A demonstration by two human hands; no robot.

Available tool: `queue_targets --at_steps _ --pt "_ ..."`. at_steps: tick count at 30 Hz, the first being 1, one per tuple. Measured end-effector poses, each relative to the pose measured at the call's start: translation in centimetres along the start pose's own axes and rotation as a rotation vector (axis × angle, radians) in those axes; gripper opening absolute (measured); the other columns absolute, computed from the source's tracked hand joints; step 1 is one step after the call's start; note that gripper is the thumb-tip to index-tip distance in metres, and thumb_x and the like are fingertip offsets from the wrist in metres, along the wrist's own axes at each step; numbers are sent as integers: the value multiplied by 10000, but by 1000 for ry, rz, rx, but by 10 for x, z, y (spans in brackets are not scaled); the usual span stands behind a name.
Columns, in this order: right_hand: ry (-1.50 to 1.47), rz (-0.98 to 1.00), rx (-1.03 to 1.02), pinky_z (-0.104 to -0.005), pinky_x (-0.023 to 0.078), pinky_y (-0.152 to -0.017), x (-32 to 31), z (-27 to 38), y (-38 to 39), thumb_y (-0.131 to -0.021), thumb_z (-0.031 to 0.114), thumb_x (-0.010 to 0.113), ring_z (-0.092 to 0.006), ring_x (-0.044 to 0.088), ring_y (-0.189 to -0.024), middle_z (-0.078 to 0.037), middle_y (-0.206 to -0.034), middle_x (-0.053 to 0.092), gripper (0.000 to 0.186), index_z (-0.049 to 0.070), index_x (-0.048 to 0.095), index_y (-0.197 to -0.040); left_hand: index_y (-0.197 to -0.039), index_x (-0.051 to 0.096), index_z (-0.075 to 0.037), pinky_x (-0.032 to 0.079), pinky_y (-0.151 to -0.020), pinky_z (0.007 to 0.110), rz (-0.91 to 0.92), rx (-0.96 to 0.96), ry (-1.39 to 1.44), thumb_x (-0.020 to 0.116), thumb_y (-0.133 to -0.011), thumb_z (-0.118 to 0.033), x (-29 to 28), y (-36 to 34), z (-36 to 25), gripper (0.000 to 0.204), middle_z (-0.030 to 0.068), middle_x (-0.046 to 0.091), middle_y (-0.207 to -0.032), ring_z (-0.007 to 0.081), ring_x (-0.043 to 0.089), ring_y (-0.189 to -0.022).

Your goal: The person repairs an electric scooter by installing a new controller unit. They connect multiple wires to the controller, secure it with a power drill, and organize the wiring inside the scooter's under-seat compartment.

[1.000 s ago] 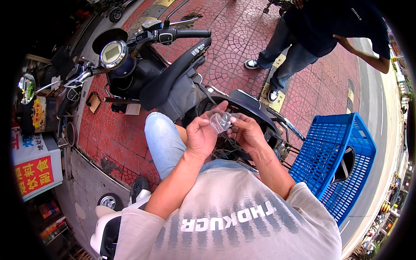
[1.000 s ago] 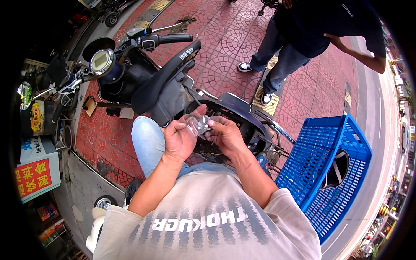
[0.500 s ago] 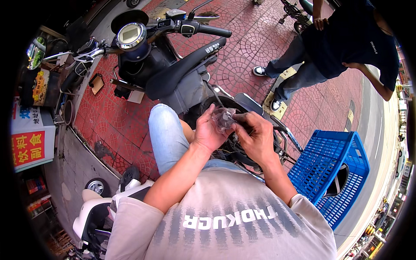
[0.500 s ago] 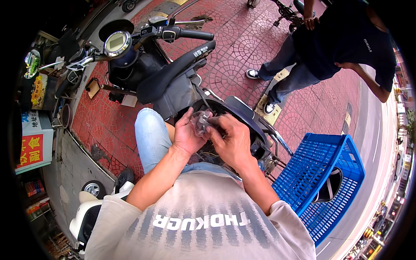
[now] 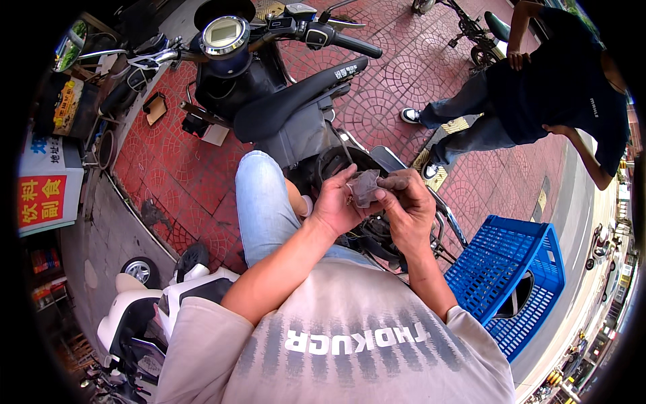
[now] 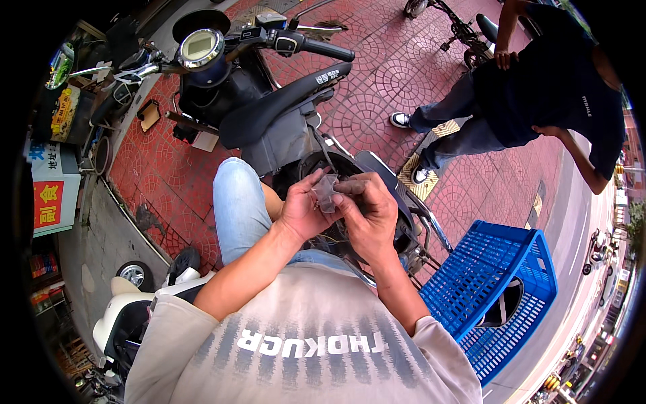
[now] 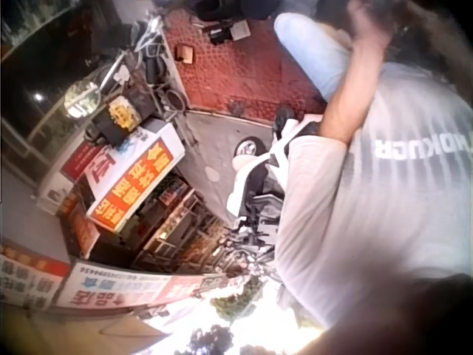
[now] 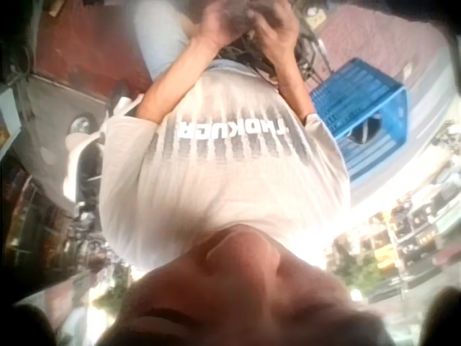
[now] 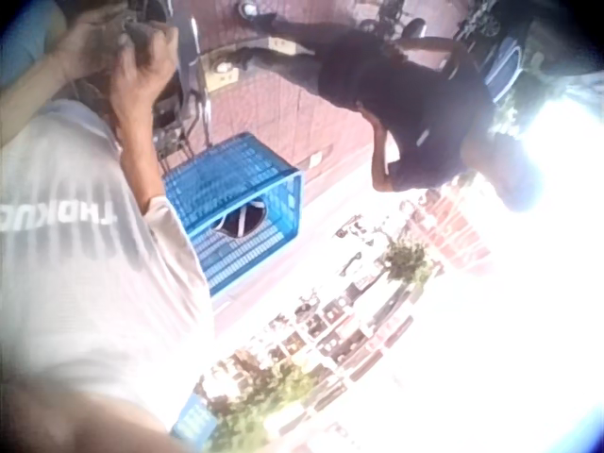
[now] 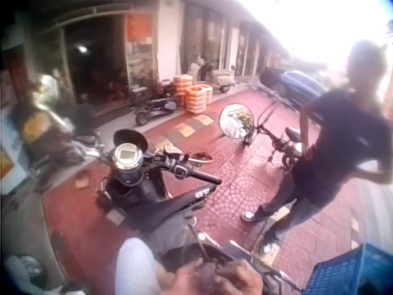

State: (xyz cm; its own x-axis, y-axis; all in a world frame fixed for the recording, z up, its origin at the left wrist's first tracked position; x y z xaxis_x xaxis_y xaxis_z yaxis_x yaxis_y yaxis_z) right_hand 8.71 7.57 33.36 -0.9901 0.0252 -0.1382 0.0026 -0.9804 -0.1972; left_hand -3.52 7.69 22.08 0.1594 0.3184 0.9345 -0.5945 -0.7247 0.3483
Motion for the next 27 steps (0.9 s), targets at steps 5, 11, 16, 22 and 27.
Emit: queue_targets --at_steps 5,11,16,22,27 --pt "-40 7 139 -295 550 -730 4 -15 2 -887 -23 822 -154 674 -786 -95 -901 714 130 -20 709 -953 -1255 694 -59 603 -980 488 -48 10 27 510 -1108 -471 -2 1 4 474 119 763 -1196 285 742 -1063" --pt "191 121 61 -325 535 -689 0 -12 -6 -915 19 797 -197 676 -745 -101 -859 693 103 -16 744 -997 -1163 702 -102 614 -748 419 -133 2 -85 527 -1106 -478 -25 -1 -5 418 64 773 -1063 234 749 -922" --pt "396 209 -125 -325 485 -674 10 19 -8 -878 27 826 -206 608 -723 -79 -787 615 152 -7 762 -1011 -1116 706 -135 590 -641 357 -221 -28 -141 564 -1097 -505 -32 -4 -1 397 30 764 -969 188 749 -859" --pt "368 149 -32 -343 509 -672 4 24 -13 -870 39 821 -244 656 -739 -111 -825 641 184 -6 758 -1037 -1092 710 -162 571 -611 328 -239 -94 -192 583 -1088 -545 -33 -6 4 403 9 758 -903 169 731 -791" --pt "306 116 -180 -326 522 -681 1 25 -9 -907 6 788 -221 649 -729 -103 -831 639 150 -25 725 -1040 -1049 704 -188 529 -578 312 -284 -116 -246 593 -1088 -537 -37 -2 3 369 -7 754 -891 166 710 -735"
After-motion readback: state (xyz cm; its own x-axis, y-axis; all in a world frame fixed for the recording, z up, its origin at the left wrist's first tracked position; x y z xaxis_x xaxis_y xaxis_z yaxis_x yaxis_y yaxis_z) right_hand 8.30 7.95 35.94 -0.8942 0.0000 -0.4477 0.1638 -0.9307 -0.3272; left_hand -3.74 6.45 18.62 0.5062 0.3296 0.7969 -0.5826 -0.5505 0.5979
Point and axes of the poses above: each hand's wrist, its own y-axis away from the middle knuckle, its own x-axis out of the palm, z = x × y, the point moved 6 cm from there along -y, towards the middle knuckle
